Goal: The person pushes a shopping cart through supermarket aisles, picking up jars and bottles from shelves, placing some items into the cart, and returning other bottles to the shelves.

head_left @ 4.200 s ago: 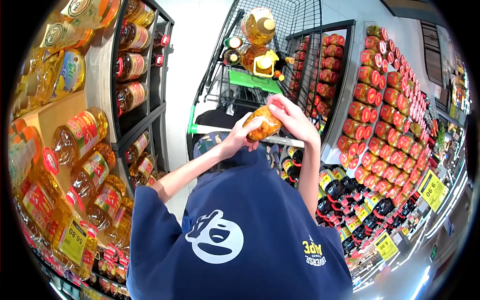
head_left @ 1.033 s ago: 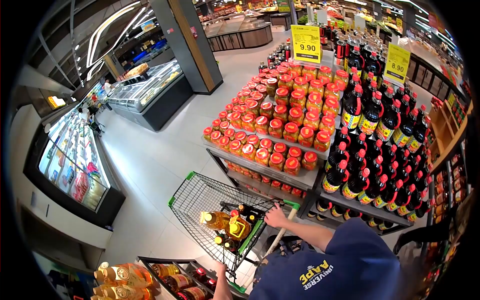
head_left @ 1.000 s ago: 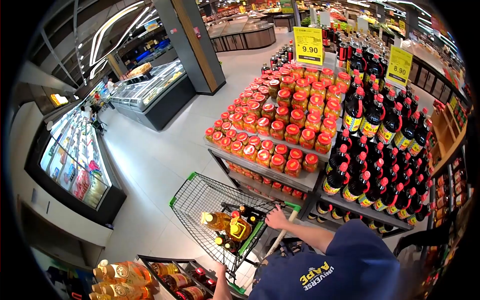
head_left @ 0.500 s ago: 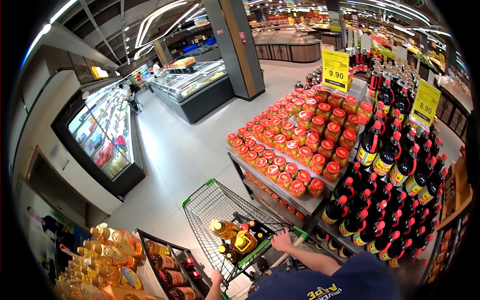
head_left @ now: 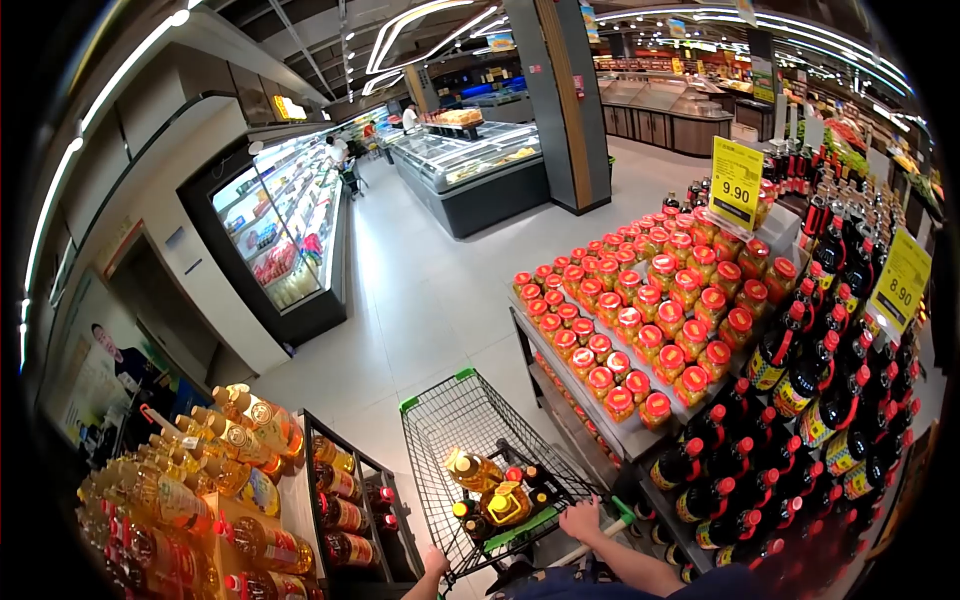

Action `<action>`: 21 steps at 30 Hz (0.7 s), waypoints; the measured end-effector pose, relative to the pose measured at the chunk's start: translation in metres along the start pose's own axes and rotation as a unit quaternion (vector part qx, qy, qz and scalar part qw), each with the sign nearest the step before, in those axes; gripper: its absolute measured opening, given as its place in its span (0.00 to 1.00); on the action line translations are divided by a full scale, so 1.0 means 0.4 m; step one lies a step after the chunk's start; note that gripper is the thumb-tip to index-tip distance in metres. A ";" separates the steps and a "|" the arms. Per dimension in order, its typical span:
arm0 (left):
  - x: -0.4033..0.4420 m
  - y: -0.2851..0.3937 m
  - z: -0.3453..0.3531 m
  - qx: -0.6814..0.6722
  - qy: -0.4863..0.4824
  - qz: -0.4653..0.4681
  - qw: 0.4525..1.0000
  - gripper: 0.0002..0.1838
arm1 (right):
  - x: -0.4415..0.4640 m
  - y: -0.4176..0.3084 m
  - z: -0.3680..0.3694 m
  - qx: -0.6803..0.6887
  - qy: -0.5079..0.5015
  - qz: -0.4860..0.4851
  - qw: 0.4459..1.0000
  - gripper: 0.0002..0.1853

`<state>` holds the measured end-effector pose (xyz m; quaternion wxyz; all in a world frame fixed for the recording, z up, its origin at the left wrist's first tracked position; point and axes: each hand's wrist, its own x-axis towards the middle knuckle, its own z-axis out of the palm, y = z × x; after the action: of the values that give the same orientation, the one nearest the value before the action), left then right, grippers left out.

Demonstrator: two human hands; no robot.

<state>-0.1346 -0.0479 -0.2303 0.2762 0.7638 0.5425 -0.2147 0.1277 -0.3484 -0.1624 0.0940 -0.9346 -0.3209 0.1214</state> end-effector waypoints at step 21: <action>-0.198 -0.080 0.116 -0.011 0.016 0.020 1.000 0.24 | -0.194 0.054 0.032 -0.042 -0.002 0.020 0.999 0.20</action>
<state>-0.1914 -0.1263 -0.2218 0.2799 0.7748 0.5336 -0.1914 0.0773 -0.4123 -0.1671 0.0518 -0.9437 -0.3070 0.1120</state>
